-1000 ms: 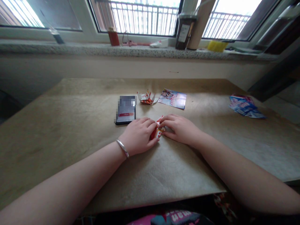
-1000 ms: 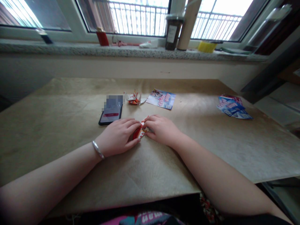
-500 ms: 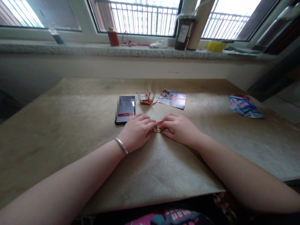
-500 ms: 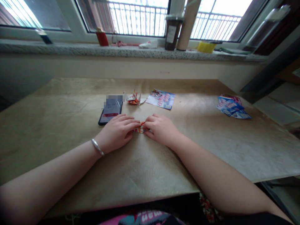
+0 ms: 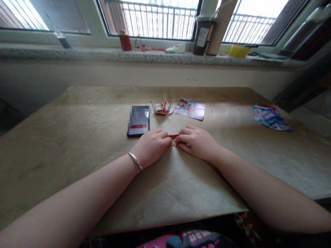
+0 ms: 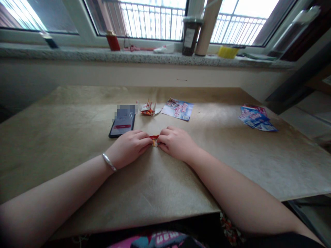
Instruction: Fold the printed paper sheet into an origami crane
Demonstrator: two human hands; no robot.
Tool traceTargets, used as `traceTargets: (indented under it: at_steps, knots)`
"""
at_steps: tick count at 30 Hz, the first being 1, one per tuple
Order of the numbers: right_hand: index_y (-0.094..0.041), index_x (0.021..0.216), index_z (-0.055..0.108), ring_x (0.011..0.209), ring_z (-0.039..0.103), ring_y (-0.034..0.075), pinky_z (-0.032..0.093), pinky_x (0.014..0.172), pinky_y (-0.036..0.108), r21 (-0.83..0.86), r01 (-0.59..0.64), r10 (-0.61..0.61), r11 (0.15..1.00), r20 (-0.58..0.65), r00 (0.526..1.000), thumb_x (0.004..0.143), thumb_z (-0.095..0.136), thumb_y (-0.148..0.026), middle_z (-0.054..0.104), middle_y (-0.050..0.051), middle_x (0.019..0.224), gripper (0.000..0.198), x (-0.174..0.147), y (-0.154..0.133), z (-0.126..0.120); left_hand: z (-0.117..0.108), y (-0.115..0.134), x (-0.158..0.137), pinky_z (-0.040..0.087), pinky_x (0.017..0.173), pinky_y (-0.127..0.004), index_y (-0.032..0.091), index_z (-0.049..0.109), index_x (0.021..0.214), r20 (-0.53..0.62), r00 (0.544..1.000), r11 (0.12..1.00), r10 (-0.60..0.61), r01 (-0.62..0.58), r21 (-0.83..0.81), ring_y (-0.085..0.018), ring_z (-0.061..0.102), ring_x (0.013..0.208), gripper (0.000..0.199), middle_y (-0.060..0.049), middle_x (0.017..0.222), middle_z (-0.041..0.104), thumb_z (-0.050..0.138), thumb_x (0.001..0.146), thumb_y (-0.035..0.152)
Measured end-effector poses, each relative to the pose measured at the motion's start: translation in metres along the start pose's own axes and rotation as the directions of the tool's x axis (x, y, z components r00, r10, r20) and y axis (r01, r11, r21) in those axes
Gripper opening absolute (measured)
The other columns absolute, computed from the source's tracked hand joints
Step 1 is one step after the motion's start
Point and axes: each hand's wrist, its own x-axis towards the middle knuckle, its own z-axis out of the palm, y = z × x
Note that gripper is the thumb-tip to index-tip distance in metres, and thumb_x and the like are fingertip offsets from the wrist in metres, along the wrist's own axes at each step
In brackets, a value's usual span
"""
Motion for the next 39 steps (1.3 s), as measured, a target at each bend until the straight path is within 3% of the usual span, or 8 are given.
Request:
traceTargets:
  at_steps: [14, 22, 33, 39]
  knots:
    - [-0.019, 0.084, 0.067, 0.078, 0.054, 0.017, 0.034, 0.065, 0.03, -0.136, 0.021, -0.013, 0.991, 0.059, 0.998, 0.091, 0.045, -0.03, 0.065, 0.005, 0.085, 0.026, 0.005, -0.009, 0.0, -0.003, 0.002, -0.001, 0.044, 0.063, -0.027, 0.017, 0.064, 0.08, 0.047, 0.998, 0.998, -0.048, 0.046, 0.032, -0.016, 0.056, 0.073, 0.019, -0.003, 0.08, 0.061, 0.049, 0.09, 0.024]
    - [-0.02, 0.085, 0.066, 0.084, 0.056, 0.017, 0.036, 0.068, 0.026, 0.034, -0.139, 0.138, 0.99, 0.014, 0.99, 0.086, 0.048, -0.028, 0.065, 0.004, 0.089, 0.019, 0.006, -0.008, 0.004, -0.005, 0.0, -0.002, 0.045, 0.066, -0.028, 0.02, 0.069, 0.088, 0.05, 0.998, 0.999, -0.037, 0.036, 0.012, -0.017, 0.056, 0.074, 0.018, -0.004, 0.08, 0.063, 0.051, 0.088, 0.022]
    - [-0.017, 0.081, 0.062, 0.076, 0.054, 0.015, 0.037, 0.067, 0.025, 0.182, -0.249, 0.237, 0.951, 0.085, 0.968, 0.084, 0.048, -0.025, 0.062, 0.004, 0.081, 0.016, 0.01, -0.002, 0.01, -0.011, -0.001, -0.003, 0.048, 0.069, -0.029, 0.019, 0.067, 0.097, 0.091, 0.994, 0.998, -0.059, 0.061, -0.022, -0.018, 0.062, 0.08, 0.02, -0.004, 0.085, 0.067, 0.05, 0.089, 0.023]
    - [-0.017, 0.081, 0.061, 0.075, 0.055, 0.016, 0.037, 0.066, 0.026, 0.15, -0.303, 0.289, 0.941, 0.104, 0.952, 0.085, 0.048, -0.027, 0.063, 0.005, 0.08, 0.017, 0.012, -0.002, 0.01, -0.018, 0.0, -0.004, 0.049, 0.07, -0.028, 0.02, 0.058, 0.112, 0.146, 0.989, 1.0, 0.014, -0.013, -0.014, -0.017, 0.064, 0.08, 0.027, -0.004, 0.09, 0.068, 0.047, 0.088, 0.016]
